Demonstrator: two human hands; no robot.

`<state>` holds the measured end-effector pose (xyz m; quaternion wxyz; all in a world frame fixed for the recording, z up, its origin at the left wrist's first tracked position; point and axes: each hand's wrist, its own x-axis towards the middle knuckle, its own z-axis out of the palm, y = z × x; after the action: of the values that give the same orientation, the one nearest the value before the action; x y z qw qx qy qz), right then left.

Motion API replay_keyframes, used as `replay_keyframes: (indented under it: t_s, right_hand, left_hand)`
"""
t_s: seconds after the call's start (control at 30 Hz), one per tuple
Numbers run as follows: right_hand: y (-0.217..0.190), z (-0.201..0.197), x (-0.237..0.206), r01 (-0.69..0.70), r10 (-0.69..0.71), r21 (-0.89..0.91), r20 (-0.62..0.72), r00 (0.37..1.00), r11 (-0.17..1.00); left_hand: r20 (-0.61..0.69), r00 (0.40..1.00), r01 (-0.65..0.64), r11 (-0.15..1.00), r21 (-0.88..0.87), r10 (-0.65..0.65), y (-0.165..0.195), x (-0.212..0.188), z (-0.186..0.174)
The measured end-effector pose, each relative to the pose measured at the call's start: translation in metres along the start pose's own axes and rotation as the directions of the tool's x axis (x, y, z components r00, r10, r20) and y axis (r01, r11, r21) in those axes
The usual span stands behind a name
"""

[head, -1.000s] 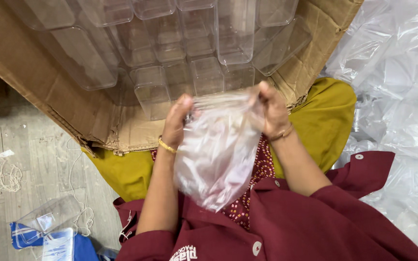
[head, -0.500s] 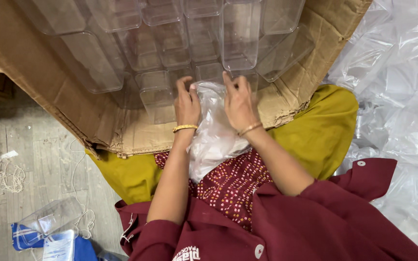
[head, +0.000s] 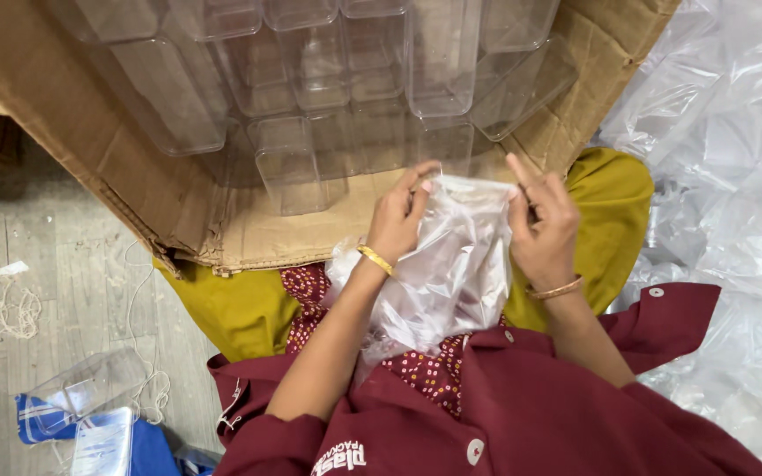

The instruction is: The person sits on the floor and packs clear plastic containers into white plastic bags, one container at a time, then places the filled bags into a large cardboard box. They open each bag, insert a container, and set the bagged containers into the box.

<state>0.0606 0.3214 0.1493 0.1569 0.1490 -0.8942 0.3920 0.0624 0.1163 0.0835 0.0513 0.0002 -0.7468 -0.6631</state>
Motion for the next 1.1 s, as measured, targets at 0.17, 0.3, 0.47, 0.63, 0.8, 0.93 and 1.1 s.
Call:
replay_keyframes:
  t_s: [0.17, 0.3, 0.47, 0.63, 0.8, 0.93, 1.1]
  right_hand:
    - [0.020, 0.000, -0.003, -0.049, 0.037, 0.100, 0.115, 0.993, 0.994]
    - [0.039, 0.009, -0.004, -0.315, 0.272, 0.379, 0.164, 0.948, 0.870]
    - [0.087, 0.027, -0.020, -0.458, 0.395, 0.631, 0.250, 0.884, 0.626]
    - [0.146, 0.062, -0.037, -0.317, 0.186, 0.559, 0.279, 0.942, 0.766]
    - [0.158, 0.091, -0.049, -0.197, 0.178, 0.143, 0.138, 0.974, 0.970]
    - [0.114, 0.073, -0.030, -0.601, 0.392, 0.780, 0.505, 0.769, 0.173]
    - [0.019, 0.031, 0.001, -0.384, -0.059, 0.899, 0.404, 0.913, 0.210]
  left_hand:
    - [-0.010, 1.000, -0.016, 0.994, 0.105, 0.017, -0.007, 0.006, 0.006]
    - [0.080, 0.995, 0.056, 0.998, -0.041, -0.053, -0.016, 0.005, 0.007]
    - [0.168, 0.976, 0.177, 0.956, -0.232, -0.140, -0.031, -0.001, 0.013]
    - [0.102, 0.977, 0.153, 0.948, 0.278, -0.187, -0.064, -0.001, 0.014]
    - [0.164, 0.956, 0.151, 0.889, 0.432, -0.242, -0.108, 0.004, 0.017]
    - [0.331, 0.922, 0.205, 0.978, 0.028, -0.203, -0.143, -0.008, 0.012]
    - [0.314, 0.944, 0.235, 0.877, -0.420, -0.103, -0.153, -0.030, 0.010]
